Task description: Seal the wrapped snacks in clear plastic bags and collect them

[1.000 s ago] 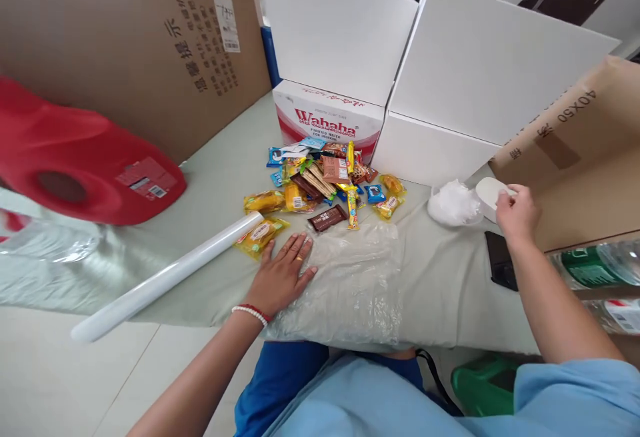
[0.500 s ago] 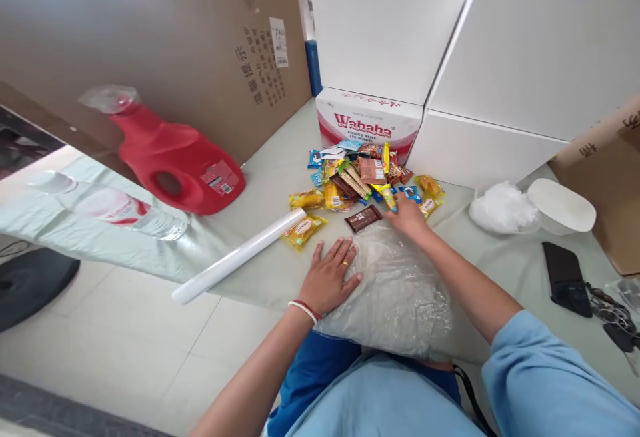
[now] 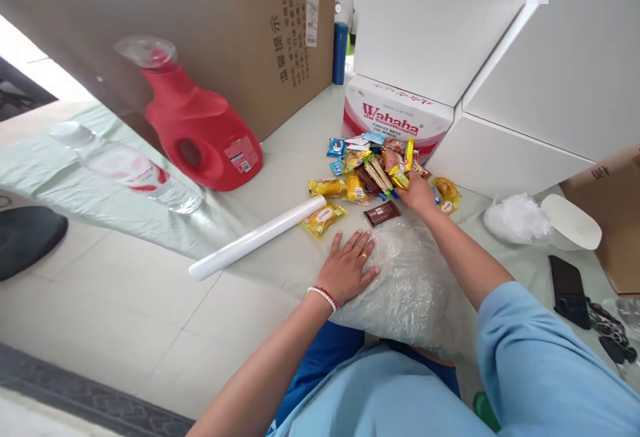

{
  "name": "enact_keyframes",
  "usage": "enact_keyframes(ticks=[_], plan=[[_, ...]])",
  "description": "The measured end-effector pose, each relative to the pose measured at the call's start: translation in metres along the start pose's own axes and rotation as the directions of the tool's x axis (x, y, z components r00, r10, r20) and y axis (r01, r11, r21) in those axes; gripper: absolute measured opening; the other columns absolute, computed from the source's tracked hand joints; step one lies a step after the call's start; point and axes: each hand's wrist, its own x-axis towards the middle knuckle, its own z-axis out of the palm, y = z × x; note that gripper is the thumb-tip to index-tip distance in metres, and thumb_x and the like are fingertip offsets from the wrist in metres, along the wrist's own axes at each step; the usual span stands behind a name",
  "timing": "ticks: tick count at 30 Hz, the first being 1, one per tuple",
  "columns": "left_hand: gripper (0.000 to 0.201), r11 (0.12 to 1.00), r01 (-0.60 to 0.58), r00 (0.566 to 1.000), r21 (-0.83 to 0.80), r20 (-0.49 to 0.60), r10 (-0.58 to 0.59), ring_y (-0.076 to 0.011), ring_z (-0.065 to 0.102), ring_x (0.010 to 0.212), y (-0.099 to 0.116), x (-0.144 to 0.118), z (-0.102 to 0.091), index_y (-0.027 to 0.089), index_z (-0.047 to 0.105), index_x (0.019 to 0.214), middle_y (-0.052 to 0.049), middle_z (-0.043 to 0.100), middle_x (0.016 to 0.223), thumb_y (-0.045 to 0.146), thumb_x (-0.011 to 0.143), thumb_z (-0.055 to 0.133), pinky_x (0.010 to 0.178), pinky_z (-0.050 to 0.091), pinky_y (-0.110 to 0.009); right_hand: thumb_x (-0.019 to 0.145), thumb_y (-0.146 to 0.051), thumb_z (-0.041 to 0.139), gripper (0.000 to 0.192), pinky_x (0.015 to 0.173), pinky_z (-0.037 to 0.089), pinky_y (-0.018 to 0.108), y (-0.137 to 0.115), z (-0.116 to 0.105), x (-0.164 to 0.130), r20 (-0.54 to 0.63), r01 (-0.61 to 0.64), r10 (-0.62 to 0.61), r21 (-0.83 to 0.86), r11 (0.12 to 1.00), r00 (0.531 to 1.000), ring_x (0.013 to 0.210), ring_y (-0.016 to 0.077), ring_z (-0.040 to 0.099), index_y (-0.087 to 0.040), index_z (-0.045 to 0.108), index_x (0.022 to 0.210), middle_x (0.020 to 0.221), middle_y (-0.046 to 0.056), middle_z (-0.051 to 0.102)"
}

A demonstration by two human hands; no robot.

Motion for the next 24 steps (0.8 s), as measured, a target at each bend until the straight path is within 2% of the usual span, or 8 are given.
enact_keyframes(ticks=[4,6,9,11,14,18,21,24], plan=[[0.068,0.999,0.009,0.999,-0.037,-0.034,-0.01,-0.0273,0.032,0.158,-0.001,0.0,0.002,0.025,0.04,0.161,-0.009,0.039,0.169,0.062,0.105,0.034,0.131,0.006,-0.061,0.081,-0.044,0.074,0.027,0.07,0.046,0.033,0.034,-0.036,-0.03,0.11,0.048,-0.039,-0.086,0.995,0.993,0.085,0.0291,0.067,-0.02,0.07,0.093,0.089,0.01,0.073],[0.067,0.997,0.033,0.999,-0.064,-0.031,-0.035,-0.026,0.031,0.158,-0.001,0.002,0.003,0.024,0.039,0.162,-0.009,0.039,0.169,0.06,0.106,0.031,0.132,0.005,-0.06,0.084,-0.046,0.071,0.024,0.066,0.046,0.032,0.056,-0.058,-0.062,0.079,0.106,-0.107,0.026,0.994,0.991,0.077,0.0257,0.064,-0.023,0.068,0.087,0.081,0.006,0.07],[0.061,0.995,0.062,0.998,-0.076,-0.023,-0.064,-0.0246,0.032,0.158,-0.001,0.004,0.001,0.025,0.043,0.16,-0.008,0.038,0.169,0.054,0.109,0.027,0.132,0.004,-0.059,0.09,-0.055,0.068,0.031,0.07,0.05,0.033,0.068,-0.073,-0.123,0.073,0.227,-0.262,0.312,0.922,0.962,0.079,0.0237,0.066,-0.026,0.072,0.101,0.09,0.004,0.072],[0.058,0.996,0.065,0.998,-0.062,-0.019,-0.066,-0.0248,0.032,0.158,-0.002,0.005,0.0,0.026,0.044,0.159,-0.008,0.037,0.17,0.052,0.109,0.027,0.132,0.004,-0.06,0.092,-0.053,0.068,0.034,0.079,0.053,0.034,0.061,-0.064,-0.158,0.132,0.31,-0.39,0.403,0.861,0.911,0.086,0.0237,0.068,-0.029,0.073,0.114,0.1,0.004,0.073],[0.057,0.998,0.05,0.999,-0.034,0.001,-0.05,-0.0258,0.031,0.159,-0.007,0.005,-0.003,0.027,0.043,0.159,-0.008,0.035,0.17,0.05,0.109,0.028,0.131,0.004,-0.062,0.095,-0.04,0.064,0.034,0.085,0.053,0.034,0.051,-0.032,-0.187,0.298,0.378,-0.465,0.305,0.874,0.834,0.095,0.0243,0.069,-0.03,0.072,0.126,0.107,0.007,0.072],[0.059,0.997,0.071,0.997,-0.004,0.015,-0.071,-0.0276,0.032,0.158,-0.014,0.0,-0.005,0.025,0.04,0.162,-0.008,0.036,0.17,0.049,0.108,0.032,0.131,0.003,-0.062,0.096,-0.033,0.06,0.04,0.082,0.054,0.034,0.073,-0.002,-0.201,0.375,0.351,-0.368,0.116,0.929,0.851,0.103,0.026,0.07,-0.03,0.069,0.135,0.116,0.008,0.07],[0.062,0.996,0.093,0.996,0.008,0.006,-0.093,-0.0292,0.032,0.158,-0.013,-0.005,-0.005,0.022,0.037,0.163,-0.01,0.036,0.17,0.05,0.108,0.033,0.131,0.003,-0.063,0.097,-0.035,0.059,0.037,0.079,0.054,0.035,0.092,-0.006,-0.203,0.367,0.335,-0.353,0.115,0.935,0.86,0.1,0.0258,0.07,-0.031,0.069,0.133,0.113,0.007,0.069],[0.065,0.994,0.111,0.994,0.016,0.007,-0.111,-0.0293,0.032,0.158,-0.008,-0.006,-0.004,0.019,0.035,0.164,-0.011,0.034,0.17,0.052,0.108,0.032,0.131,0.001,-0.064,0.098,-0.036,0.058,0.035,0.081,0.054,0.035,0.083,-0.019,-0.199,0.3,0.348,-0.379,0.153,0.925,0.875,0.099,0.0252,0.07,-0.031,0.068,0.132,0.109,0.007,0.069]])
